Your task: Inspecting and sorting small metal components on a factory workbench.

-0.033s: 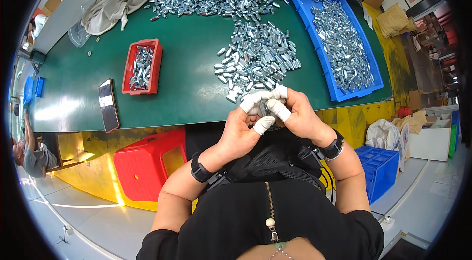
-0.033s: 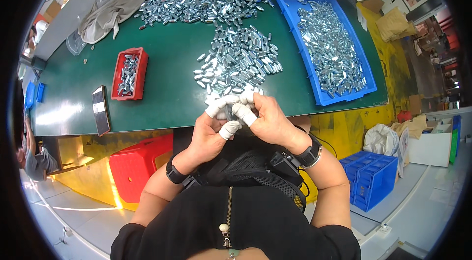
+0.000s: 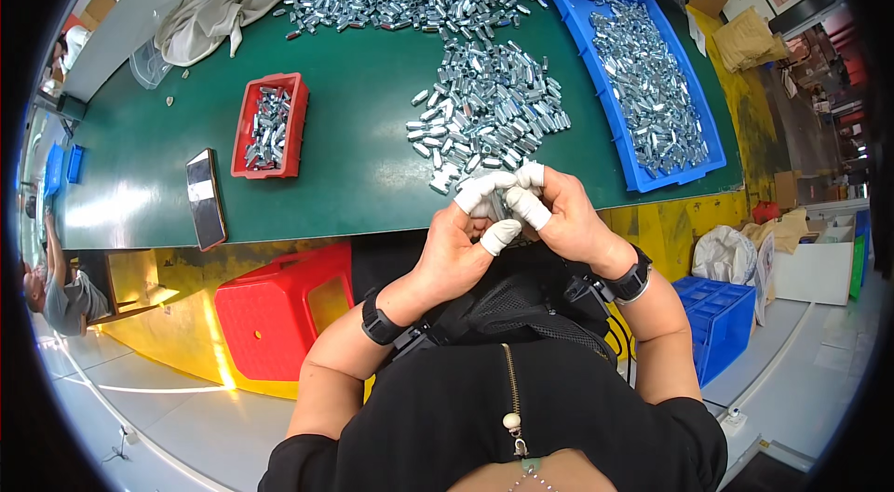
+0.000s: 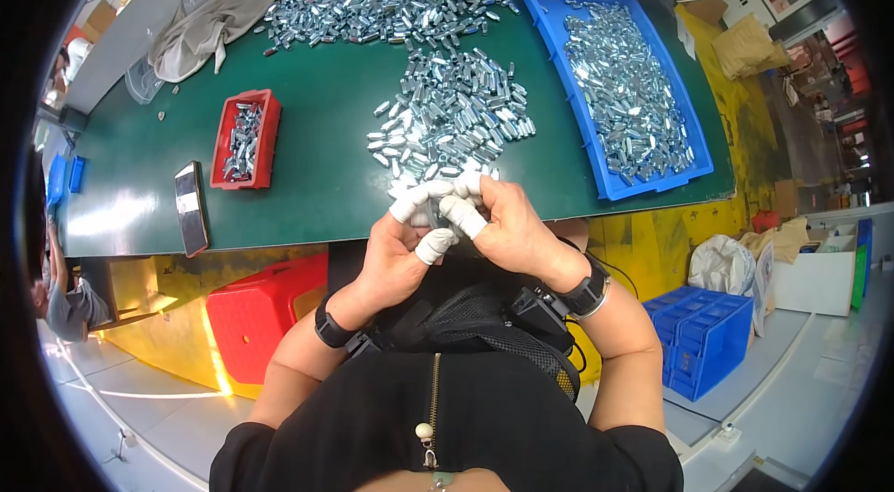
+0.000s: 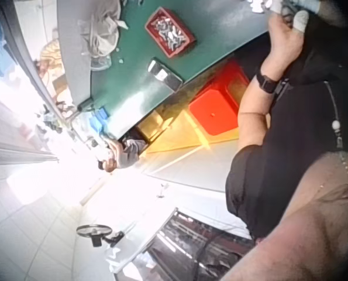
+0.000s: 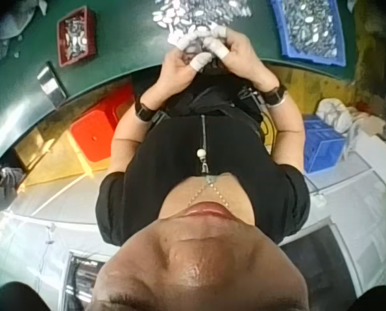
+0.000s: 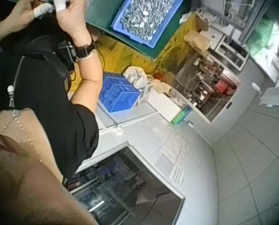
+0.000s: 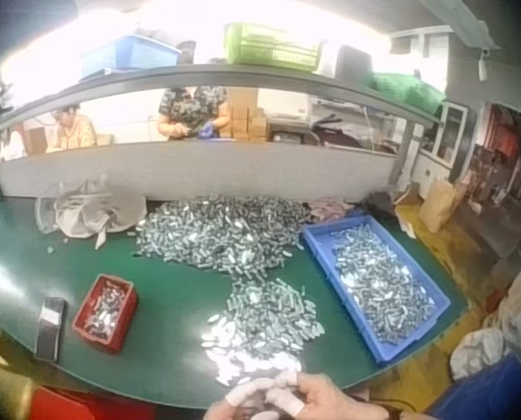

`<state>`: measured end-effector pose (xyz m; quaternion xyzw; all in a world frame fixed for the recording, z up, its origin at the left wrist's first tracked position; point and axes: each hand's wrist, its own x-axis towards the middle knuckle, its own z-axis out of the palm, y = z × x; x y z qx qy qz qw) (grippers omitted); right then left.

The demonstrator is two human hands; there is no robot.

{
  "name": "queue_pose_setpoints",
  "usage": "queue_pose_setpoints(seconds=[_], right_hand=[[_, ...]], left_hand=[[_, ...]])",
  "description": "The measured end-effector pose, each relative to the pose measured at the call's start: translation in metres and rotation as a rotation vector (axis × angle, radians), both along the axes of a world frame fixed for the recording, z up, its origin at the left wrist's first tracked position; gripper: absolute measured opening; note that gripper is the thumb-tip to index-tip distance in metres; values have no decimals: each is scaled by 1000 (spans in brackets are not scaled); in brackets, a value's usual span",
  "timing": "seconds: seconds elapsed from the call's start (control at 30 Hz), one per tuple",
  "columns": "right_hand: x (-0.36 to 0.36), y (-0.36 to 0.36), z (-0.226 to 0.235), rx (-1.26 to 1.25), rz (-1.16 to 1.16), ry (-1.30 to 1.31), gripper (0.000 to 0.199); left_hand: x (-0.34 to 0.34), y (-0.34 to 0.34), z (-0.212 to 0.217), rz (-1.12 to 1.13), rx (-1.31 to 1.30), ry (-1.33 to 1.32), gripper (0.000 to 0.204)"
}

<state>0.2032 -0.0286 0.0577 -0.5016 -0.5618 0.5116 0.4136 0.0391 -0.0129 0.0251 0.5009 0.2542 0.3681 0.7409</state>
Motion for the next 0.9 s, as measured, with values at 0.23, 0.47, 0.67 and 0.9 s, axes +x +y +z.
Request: queue_pose_setpoints(seconds=[0.23,0.47,0.67,0.9], right_hand=[[-1,0,3,-96,-3,-26,17],[-5,2,4,-123,-3,0,18],[-6,2,0,-94,6,-16,17],[-9,6,7,-17,23,4,8]], left_hand=[[-1,-1,0,8,-15,-42,40],[-3,0,-4,12,-30,-61,42],[-5,-1,-5,10,-57,-56,50],[-7,2,-5,61,110,-58,48]])
